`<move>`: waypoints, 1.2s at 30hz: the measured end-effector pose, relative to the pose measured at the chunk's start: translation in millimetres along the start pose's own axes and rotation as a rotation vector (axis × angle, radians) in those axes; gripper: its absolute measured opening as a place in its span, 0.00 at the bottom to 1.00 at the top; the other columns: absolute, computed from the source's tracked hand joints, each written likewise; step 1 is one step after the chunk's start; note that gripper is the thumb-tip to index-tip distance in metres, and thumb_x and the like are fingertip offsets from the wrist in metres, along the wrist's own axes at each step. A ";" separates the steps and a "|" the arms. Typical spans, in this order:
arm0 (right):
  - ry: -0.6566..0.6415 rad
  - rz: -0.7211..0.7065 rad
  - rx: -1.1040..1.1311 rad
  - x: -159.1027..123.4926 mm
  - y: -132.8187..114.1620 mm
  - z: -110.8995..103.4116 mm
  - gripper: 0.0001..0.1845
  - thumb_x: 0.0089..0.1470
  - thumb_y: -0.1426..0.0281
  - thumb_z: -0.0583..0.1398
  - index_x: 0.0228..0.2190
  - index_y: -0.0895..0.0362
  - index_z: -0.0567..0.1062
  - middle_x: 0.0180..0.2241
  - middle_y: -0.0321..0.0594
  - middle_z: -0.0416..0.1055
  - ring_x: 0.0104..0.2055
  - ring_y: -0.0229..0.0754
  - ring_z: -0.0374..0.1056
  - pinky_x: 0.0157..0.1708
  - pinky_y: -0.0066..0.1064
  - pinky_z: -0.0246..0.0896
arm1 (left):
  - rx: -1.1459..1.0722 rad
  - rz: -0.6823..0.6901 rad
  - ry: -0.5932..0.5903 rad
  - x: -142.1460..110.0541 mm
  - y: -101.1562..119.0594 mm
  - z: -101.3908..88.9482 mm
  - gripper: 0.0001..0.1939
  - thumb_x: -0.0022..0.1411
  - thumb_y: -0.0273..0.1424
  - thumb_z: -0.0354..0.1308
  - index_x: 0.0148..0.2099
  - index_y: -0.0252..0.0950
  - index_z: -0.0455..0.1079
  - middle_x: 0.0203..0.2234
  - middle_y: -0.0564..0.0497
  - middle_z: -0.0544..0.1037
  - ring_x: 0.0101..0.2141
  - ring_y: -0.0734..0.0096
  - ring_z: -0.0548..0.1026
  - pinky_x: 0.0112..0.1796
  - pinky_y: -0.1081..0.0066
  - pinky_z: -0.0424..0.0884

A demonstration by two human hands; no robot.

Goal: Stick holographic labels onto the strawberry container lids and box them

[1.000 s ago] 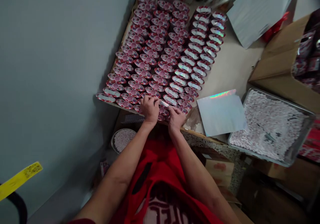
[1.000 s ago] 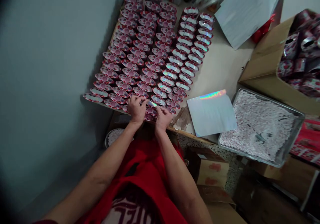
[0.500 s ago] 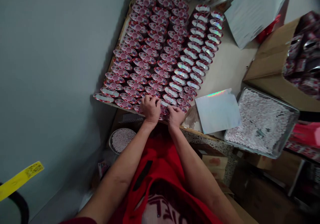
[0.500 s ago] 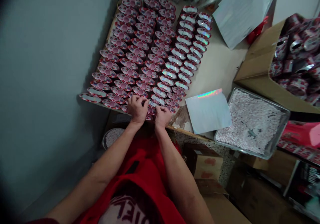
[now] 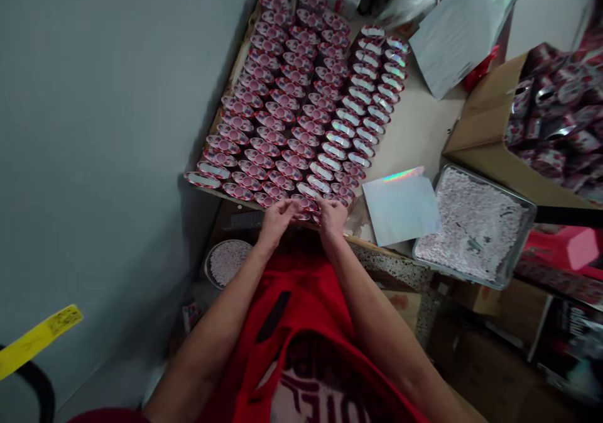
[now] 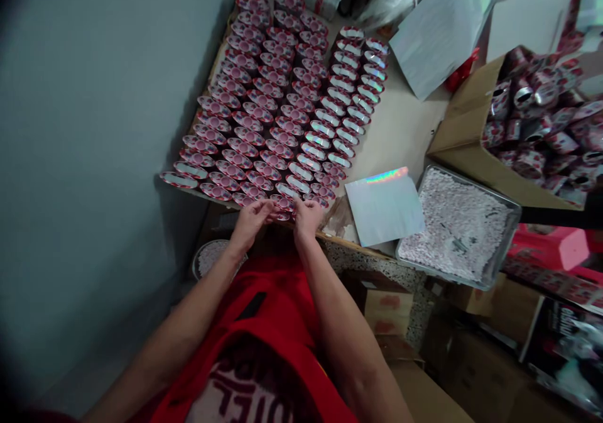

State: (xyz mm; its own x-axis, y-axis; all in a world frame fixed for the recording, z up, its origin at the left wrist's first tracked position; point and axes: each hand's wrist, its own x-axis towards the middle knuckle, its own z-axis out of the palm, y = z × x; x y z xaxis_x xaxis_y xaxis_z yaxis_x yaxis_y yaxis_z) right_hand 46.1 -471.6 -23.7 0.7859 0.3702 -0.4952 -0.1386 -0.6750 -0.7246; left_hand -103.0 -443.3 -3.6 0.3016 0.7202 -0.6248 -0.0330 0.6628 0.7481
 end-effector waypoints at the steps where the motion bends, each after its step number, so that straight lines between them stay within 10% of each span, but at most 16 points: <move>1: -0.013 0.008 0.010 -2.1 -0.7 2.4 0.23 0.41 0.54 0.71 0.17 0.52 0.66 0.15 0.28 0.61 0.22 0.36 0.57 0.25 0.29 0.54 | -0.103 -0.045 -0.047 -6.6 -5.0 -1.0 0.30 0.53 0.54 0.71 0.46 0.35 0.78 0.37 0.45 0.83 0.35 0.64 0.81 0.39 0.65 0.76; 13: -0.176 0.136 0.205 -26.3 -9.2 0.2 0.31 0.34 0.44 0.74 0.21 0.51 0.64 0.16 0.27 0.61 0.17 0.32 0.53 0.16 0.27 0.49 | -0.228 -0.044 0.090 -12.9 -26.3 -5.3 0.20 0.46 0.41 0.77 0.38 0.34 0.80 0.33 0.50 0.83 0.32 0.72 0.80 0.42 0.68 0.79; 25: -0.229 0.229 0.367 -28.4 -7.9 -21.3 0.31 0.23 0.67 0.77 0.33 0.55 0.72 0.24 0.29 0.73 0.26 0.36 0.69 0.25 0.26 0.61 | -0.114 -0.138 0.061 -1.9 -13.2 -13.7 0.22 0.43 0.44 0.78 0.37 0.35 0.81 0.29 0.50 0.82 0.28 0.73 0.77 0.35 0.70 0.78; 36: -0.054 -0.077 0.178 -24.4 20.9 1.4 0.15 0.38 0.63 0.70 0.26 0.54 0.71 0.25 0.31 0.71 0.28 0.38 0.66 0.32 0.30 0.64 | 0.966 0.386 0.216 31.6 2.8 1.2 0.05 0.63 0.28 0.62 0.33 0.39 0.74 0.35 0.44 0.79 0.41 0.55 0.76 0.47 0.59 0.70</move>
State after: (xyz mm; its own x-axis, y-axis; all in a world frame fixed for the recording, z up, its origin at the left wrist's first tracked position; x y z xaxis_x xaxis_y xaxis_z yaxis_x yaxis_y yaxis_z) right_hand 23.2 -493.9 -27.4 0.7654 0.4537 -0.4565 -0.1870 -0.5219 -0.8323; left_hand -92.4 -419.0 -20.9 0.2533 0.9311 -0.2626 0.7088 0.0061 0.7053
